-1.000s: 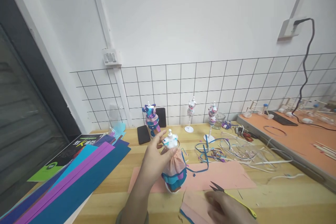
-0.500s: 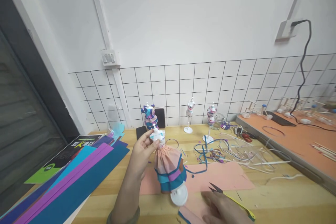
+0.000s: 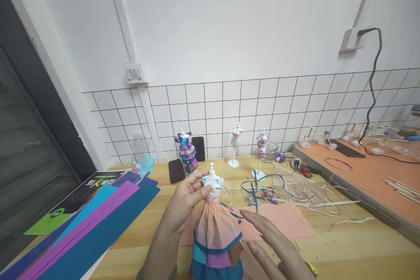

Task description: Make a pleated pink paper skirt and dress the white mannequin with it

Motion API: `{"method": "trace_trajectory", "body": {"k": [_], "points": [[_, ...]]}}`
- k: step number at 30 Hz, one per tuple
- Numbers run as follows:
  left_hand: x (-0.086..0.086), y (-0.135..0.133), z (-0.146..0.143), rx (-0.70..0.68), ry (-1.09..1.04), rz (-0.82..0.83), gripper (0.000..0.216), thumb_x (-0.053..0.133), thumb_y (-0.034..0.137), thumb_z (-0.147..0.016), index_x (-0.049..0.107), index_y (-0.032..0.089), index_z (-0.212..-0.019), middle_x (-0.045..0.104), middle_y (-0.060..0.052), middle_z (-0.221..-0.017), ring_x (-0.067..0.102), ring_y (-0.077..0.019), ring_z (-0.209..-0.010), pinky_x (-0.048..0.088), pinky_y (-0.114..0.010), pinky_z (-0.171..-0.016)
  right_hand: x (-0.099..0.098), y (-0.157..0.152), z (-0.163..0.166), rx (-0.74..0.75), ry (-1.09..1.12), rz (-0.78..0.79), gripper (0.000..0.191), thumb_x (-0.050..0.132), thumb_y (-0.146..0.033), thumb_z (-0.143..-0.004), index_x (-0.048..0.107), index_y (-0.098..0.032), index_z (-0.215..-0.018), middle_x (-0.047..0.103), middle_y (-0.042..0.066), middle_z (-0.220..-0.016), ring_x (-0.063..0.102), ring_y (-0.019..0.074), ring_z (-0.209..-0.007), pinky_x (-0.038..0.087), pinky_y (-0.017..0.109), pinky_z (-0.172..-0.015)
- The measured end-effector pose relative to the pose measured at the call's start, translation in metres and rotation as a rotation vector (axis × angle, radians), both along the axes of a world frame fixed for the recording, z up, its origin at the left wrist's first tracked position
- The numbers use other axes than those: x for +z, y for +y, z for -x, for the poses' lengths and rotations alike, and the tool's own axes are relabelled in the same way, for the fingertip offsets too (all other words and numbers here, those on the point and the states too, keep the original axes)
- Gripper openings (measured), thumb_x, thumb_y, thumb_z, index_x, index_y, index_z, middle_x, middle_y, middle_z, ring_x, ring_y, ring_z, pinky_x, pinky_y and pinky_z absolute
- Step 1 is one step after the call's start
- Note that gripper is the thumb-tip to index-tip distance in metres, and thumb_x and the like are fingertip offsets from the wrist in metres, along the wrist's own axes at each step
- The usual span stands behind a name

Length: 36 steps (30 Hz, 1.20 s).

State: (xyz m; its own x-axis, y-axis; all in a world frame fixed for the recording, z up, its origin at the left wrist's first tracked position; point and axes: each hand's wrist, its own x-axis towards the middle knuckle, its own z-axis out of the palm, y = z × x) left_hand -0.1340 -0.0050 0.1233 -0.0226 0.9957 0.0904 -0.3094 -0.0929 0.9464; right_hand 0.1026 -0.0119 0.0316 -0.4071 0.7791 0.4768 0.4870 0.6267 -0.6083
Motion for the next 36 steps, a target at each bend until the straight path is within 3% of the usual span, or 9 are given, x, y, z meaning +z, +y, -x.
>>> {"method": "trace_trajectory", "body": {"k": [5, 9, 20, 25, 28, 32, 36], "points": [[-0.003, -0.001, -0.008, -0.079, 0.031, -0.004, 0.045, 0.074, 0.022, -0.069, 0.06, 0.012, -0.11, 0.072, -0.012, -0.094, 0.065, -0.0192, -0.088, 0.047, -0.029, -0.08, 0.032, -0.013, 0.023, 0.114, 0.028, -0.279, 0.047, 0.054, -0.026, -0.088, 0.045, -0.027, -0.134, 0.056, 0.007, -0.13, 0.053, 0.0222, -0.118, 0.048, 0.031, -0.095], [-0.002, -0.001, -0.013, -0.101, 0.016, -0.002, 0.044, 0.075, 0.021, -0.068, 0.059, 0.011, -0.107, 0.073, -0.011, -0.091, 0.066, -0.0185, -0.085, 0.048, -0.029, -0.079, 0.045, -0.012, 0.031, 0.175, 0.017, -0.355, 0.04, 0.053, -0.023, -0.089, 0.051, -0.026, -0.129, 0.06, 0.008, -0.124, 0.057, 0.0201, -0.114, 0.051, 0.026, -0.091], [0.002, -0.006, -0.03, -0.131, -0.007, 0.028, 0.044, 0.079, 0.018, -0.061, 0.059, 0.011, -0.1, 0.073, -0.011, -0.089, 0.066, -0.0174, -0.08, 0.048, -0.03, -0.076, 0.045, -0.009, 0.032, 0.212, 0.013, -0.066, 0.035, 0.046, -0.032, -0.093, 0.054, -0.032, -0.126, 0.057, 0.006, -0.125, 0.054, 0.0204, -0.116, 0.051, 0.029, -0.092], [0.001, -0.008, -0.038, -0.139, -0.031, 0.031, 0.046, 0.079, 0.019, -0.061, 0.058, 0.01, -0.1, 0.072, -0.012, -0.091, 0.064, -0.0169, -0.079, 0.047, -0.029, -0.074, 0.044, -0.008, 0.038, 0.238, 0.044, -0.019, 0.034, 0.043, -0.032, -0.093, 0.055, -0.035, -0.125, 0.064, 0.004, -0.094, 0.062, 0.019, -0.094, 0.055, 0.029, -0.08], [0.0, -0.007, -0.04, -0.123, -0.015, 0.025, 0.045, 0.078, 0.019, -0.061, 0.057, 0.01, -0.1, 0.072, -0.013, -0.092, 0.063, -0.0173, -0.081, 0.047, -0.03, -0.075, 0.043, -0.008, 0.038, 0.241, 0.068, -0.013, 0.033, 0.042, -0.032, -0.093, 0.055, -0.037, -0.123, 0.062, 0.004, -0.089, 0.061, 0.0186, -0.091, 0.055, 0.028, -0.076], [-0.003, -0.005, -0.039, -0.079, 0.081, 0.006, 0.042, 0.075, 0.019, -0.063, 0.056, 0.012, -0.099, 0.071, -0.012, -0.091, 0.063, -0.0195, -0.082, 0.046, -0.032, -0.076, 0.046, -0.009, 0.035, 0.241, 0.042, -0.002, 0.033, 0.045, -0.032, -0.092, 0.054, -0.036, -0.124, 0.062, 0.004, -0.097, 0.06, 0.0186, -0.097, 0.053, 0.029, -0.082], [-0.005, -0.006, -0.041, 0.069, 0.302, -0.068, 0.035, 0.07, 0.017, -0.065, 0.055, 0.015, -0.096, 0.068, -0.01, -0.097, 0.061, -0.0196, -0.086, 0.045, -0.033, -0.078, 0.052, -0.01, 0.037, 0.231, -0.096, -0.009, 0.036, 0.046, -0.03, -0.092, 0.05, -0.032, -0.127, 0.056, 0.007, -0.116, 0.054, 0.0202, -0.109, 0.05, 0.032, -0.089]]}}
